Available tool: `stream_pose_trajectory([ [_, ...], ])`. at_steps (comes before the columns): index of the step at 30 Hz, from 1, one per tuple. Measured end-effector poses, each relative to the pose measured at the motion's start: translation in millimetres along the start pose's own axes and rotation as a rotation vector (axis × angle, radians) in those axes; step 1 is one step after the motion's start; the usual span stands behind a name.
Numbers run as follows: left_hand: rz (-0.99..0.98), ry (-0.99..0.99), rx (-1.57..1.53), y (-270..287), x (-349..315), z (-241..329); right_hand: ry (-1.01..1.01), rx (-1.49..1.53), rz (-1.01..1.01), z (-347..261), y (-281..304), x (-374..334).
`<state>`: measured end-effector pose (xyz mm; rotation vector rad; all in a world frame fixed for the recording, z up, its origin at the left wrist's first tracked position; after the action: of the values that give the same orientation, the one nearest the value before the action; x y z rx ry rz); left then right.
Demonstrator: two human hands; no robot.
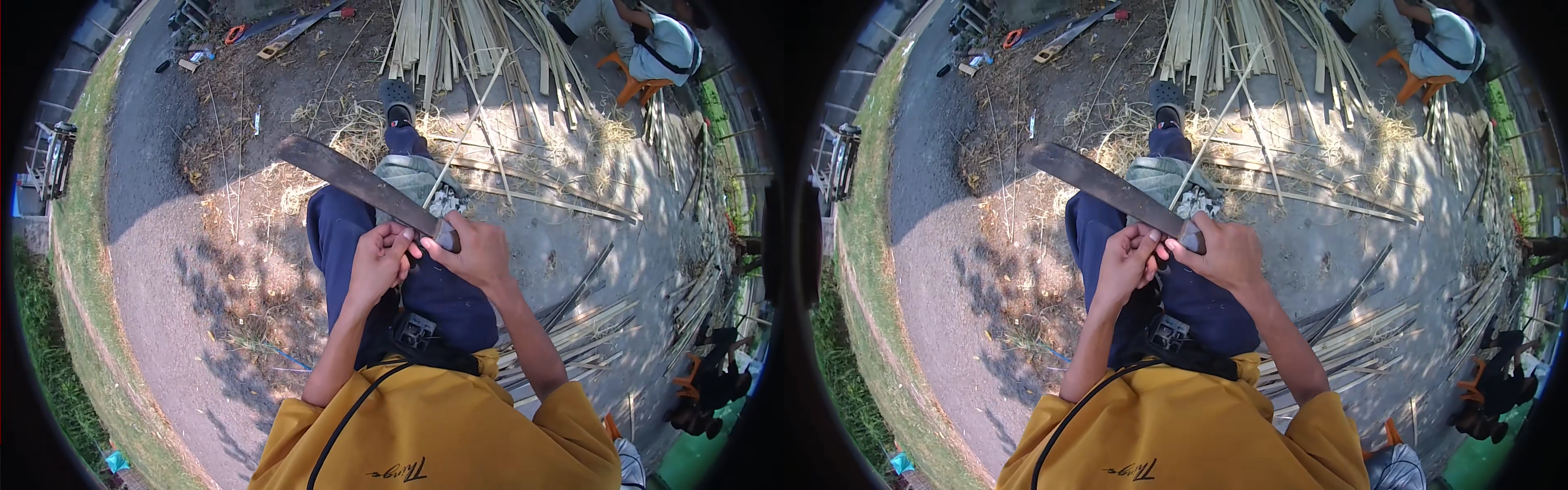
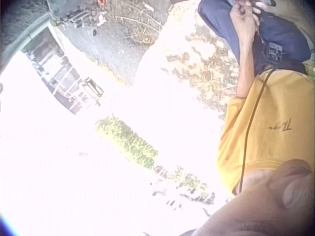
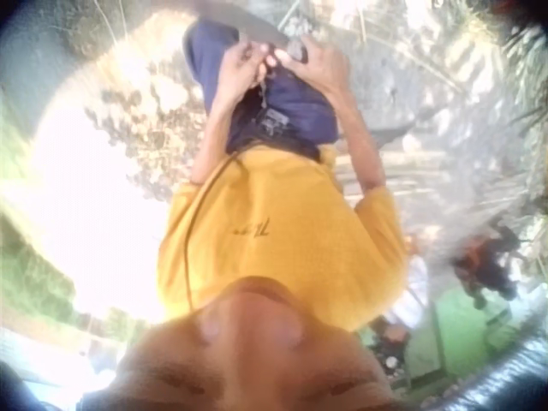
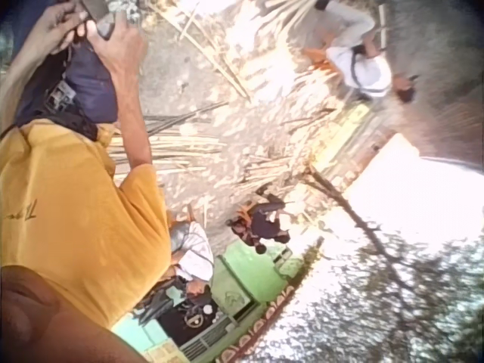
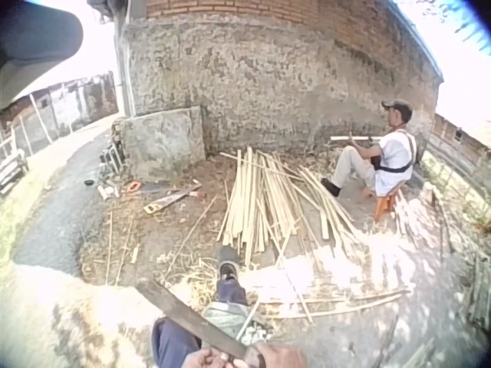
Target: The person thins a bamboo strip by pulling it against the blade of a machete held steady on their cloth-covered knee.
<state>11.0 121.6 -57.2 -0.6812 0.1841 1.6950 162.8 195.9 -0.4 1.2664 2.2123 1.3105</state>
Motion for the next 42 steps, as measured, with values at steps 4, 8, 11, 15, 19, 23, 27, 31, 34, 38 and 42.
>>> stream_pose_trajectory([
  [4, 0.067, -0.037, 0.019, 6, -2, -7, 0.033, -0.090, -0.065, 3, -10, 6],
  [8, 0.140, -0.142, 0.026, 7, -8, -2, 0.109, -0.144, -0.070, 1, -15, 12],
  [11, 0.251, -0.218, 0.162, 7, -13, 8, 0.099, -0.143, -0.095, 1, -19, 16],
  [15, 0.315, -0.210, 0.287, 15, -32, 0, 0.072, -0.083, -0.060, 6, -20, 16],
  [19, 0.282, -0.158, 0.157, 28, -61, -20, 0.047, -0.070, -0.047, 11, -23, 15],
  [23, 0.204, -0.046, 0.028, 26, -65, -32, 0.051, -0.056, -0.066, 11, -21, 15],
  [27, 0.118, -0.013, -0.054, 17, -49, -25, 0.043, 0.012, -0.137, 16, -25, 15],
  [31, 0.066, 0.005, -0.077, 7, -20, -20, 0.106, 0.033, -0.167, 18, -27, 13],
  [34, 0.062, -0.016, -0.078, 3, -6, -14, 0.103, 0.010, -0.197, 20, -28, 17],
  [38, 0.059, 0.002, -0.099, 5, -11, -17, 0.090, 0.000, -0.150, 18, -27, 16],
  [42, 0.087, -0.009, -0.091, 11, -25, -21, 0.087, -0.032, -0.092, 9, -24, 17],
])
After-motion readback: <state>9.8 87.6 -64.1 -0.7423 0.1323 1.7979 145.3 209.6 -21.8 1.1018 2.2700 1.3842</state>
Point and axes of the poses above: each hand's wrist, its own x-axis towards the middle knuckle, its own y-axis out of the back of the hand, z = x × y, the point moved 9 cm from there along x, towards the middle knuckle, and after that the axes turned 5 degrees about y, right-handed, at the moved point
